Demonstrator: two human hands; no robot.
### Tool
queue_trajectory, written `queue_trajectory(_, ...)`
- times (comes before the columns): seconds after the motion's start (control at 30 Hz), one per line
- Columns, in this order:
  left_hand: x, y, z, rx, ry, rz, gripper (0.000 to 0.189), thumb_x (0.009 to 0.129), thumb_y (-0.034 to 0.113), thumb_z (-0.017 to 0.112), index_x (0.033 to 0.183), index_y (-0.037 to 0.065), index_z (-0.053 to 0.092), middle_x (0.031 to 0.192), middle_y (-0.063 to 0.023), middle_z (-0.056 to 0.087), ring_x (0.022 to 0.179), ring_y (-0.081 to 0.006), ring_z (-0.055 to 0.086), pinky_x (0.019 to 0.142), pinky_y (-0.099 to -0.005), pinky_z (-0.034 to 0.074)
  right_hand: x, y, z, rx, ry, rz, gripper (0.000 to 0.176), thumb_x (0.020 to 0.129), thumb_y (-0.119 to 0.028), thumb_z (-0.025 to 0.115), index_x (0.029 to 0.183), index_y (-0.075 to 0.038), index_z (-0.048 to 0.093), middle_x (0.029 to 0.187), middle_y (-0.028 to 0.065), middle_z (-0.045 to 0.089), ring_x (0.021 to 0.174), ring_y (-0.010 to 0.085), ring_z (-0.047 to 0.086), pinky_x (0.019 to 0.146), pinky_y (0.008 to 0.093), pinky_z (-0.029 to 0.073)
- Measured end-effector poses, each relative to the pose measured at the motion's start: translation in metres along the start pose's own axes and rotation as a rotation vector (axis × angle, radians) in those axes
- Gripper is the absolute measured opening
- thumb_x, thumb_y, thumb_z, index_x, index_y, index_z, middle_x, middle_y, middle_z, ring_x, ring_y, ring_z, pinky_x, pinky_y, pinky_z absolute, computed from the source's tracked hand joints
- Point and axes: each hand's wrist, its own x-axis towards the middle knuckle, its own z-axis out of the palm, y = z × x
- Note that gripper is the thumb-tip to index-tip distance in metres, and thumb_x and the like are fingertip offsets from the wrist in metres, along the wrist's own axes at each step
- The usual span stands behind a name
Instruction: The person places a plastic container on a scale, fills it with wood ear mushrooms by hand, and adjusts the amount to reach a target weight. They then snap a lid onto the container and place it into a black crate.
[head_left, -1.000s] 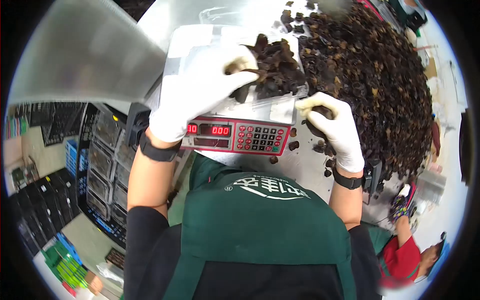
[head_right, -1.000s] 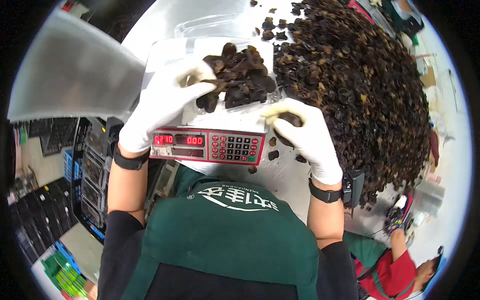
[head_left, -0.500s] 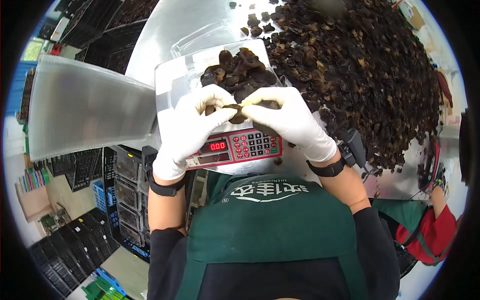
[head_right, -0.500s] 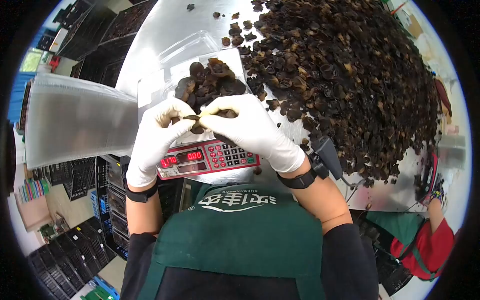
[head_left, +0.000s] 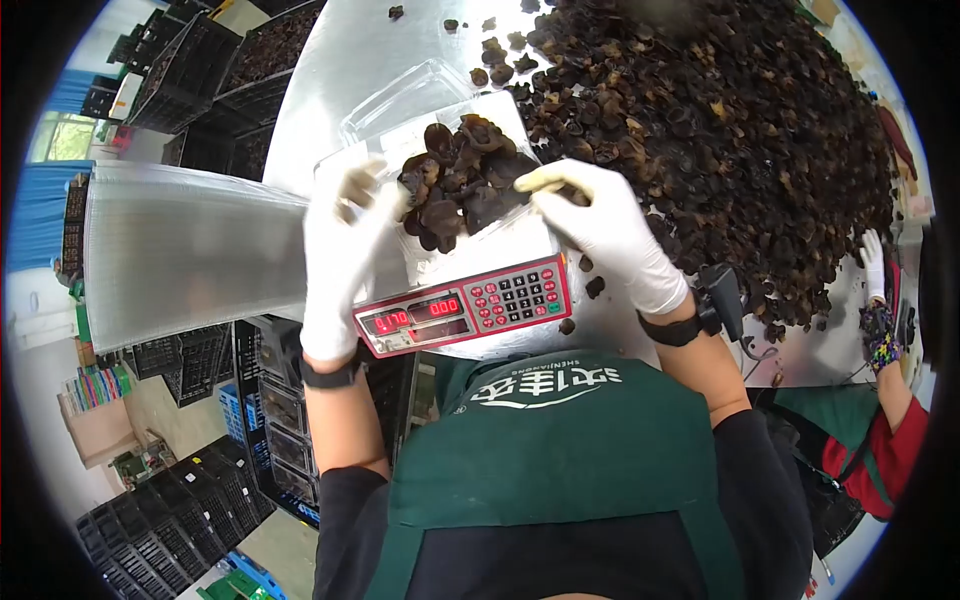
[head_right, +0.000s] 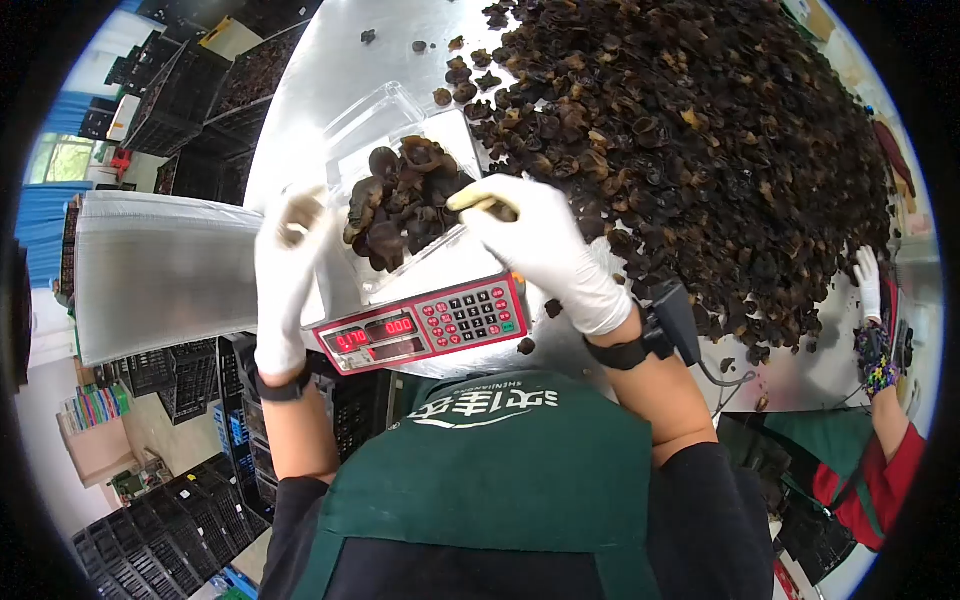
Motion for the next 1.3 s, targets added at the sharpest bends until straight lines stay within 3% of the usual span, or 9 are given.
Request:
queue_trajectory(0.13,0.063,-0.098,0.003,0.269,0.168,-0.140,0.053,0.089,0.013,0.072,0.136,0.001,0.052,0.087,-0.0046,0.063,0.070,-0.0112,0.059,0.064,-0.0286,0.051,0.013,0.027,-0.017,0.072,0.081,-0.113,0.019,0.090,-0.005,0.062,0.104,-0.003,0.074,0.091,0.0029,0.072,0.077,0.0058,0.060,0.070,0.0218,0.049)
queue_trajectory(0.27,0.069,-0.115,0.014,0.167,0.290,-0.014,0.063,0.090,0.006,0.063,0.148,0.004,0.038,0.091,-0.0076,0.063,0.077,-0.0119,0.060,0.070,-0.0275,0.052,0.012,0.024,-0.028,0.092,0.037,0.138,0.017,0.093,-0.012,0.064,0.104,-0.002,0.074,0.082,0.0000,0.068,0.069,0.0033,0.057,0.060,0.0187,0.044)
queue_trajectory(0.37,0.029,-0.025,0.009,-0.183,0.269,0.035,0.059,0.088,-0.003,0.053,0.145,0.004,0.045,0.106,-0.0092,0.064,0.093,-0.0127,0.061,0.084,-0.0292,0.051,0.015,0.021,-0.031,0.099,0.040,0.181,0.018,0.095,-0.016,0.064,0.103,-0.003,0.073,0.078,-0.0016,0.067,0.065,0.0025,0.054,0.055,0.0179,0.040)
queue_trajectory(0.47,-0.014,-0.010,-0.006,0.193,0.093,0.208,0.063,0.074,-0.012,0.043,0.131,0.006,0.063,0.132,-0.0115,0.059,0.123,-0.0252,0.055,0.110,-0.0362,0.038,0.019,0.021,-0.028,0.116,0.019,0.134,0.023,0.091,-0.017,0.069,0.109,-0.004,0.074,0.080,-0.0008,0.067,0.067,0.0027,0.054,0.059,0.0203,0.044)
queue_trajectory(0.6,-0.063,0.000,-0.004,0.357,-0.080,0.211,0.062,0.076,-0.010,0.042,0.128,0.011,0.067,0.140,-0.0152,0.051,0.130,-0.0301,0.048,0.113,-0.0377,0.035,0.019,0.017,-0.021,0.060,-0.176,0.021,0.029,0.092,-0.014,0.065,0.118,-0.004,0.072,0.078,-0.0017,0.065,0.069,0.0031,0.053,0.061,0.0206,0.043)
queue_trajectory(0.77,-0.080,-0.016,0.017,0.254,0.101,0.152,0.041,0.085,0.007,0.068,0.126,0.013,0.069,0.132,-0.0142,0.057,0.117,-0.0307,0.050,0.104,-0.0395,0.041,0.020,0.029,-0.036,0.121,-0.002,-0.003,0.027,0.099,-0.020,0.056,0.111,-0.002,0.073,0.075,-0.0027,0.062,0.066,0.0031,0.051,0.057,0.0191,0.039)
queue_trajectory(0.93,-0.090,-0.022,0.023,0.050,0.096,-0.049,0.047,0.088,0.004,0.070,0.134,0.012,0.062,0.100,-0.0033,0.055,0.085,-0.0104,0.054,0.074,-0.0240,0.049,0.022,0.010,-0.022,-0.069,-0.127,0.238,0.024,0.098,-0.025,0.062,0.096,-0.002,0.072,0.069,-0.0025,0.062,0.063,0.0038,0.051,0.056,0.0222,0.039)
queue_trajectory(1.13,-0.082,-0.030,0.013,-0.654,-0.137,-0.329,0.078,0.091,0.006,0.064,0.158,0.012,0.024,0.080,-0.0009,0.062,0.067,-0.0081,0.059,0.064,-0.0220,0.050,0.033,0.020,-0.011,0.020,-0.279,0.069,0.032,0.100,-0.023,0.054,0.076,-0.003,0.062,0.065,-0.0012,0.056,0.058,0.0067,0.048,0.056,0.0239,0.037)
queue_trajectory(1.3,-0.099,-0.042,0.020,-0.855,0.020,-0.206,0.073,0.091,0.000,0.053,0.157,0.011,0.024,0.080,-0.0042,0.061,0.067,-0.0096,0.057,0.064,-0.0236,0.049,0.020,0.032,-0.003,0.025,-0.287,0.126,0.028,0.099,-0.018,0.055,0.077,-0.003,0.062,0.066,-0.0016,0.056,0.058,0.0052,0.046,0.055,0.0216,0.034)
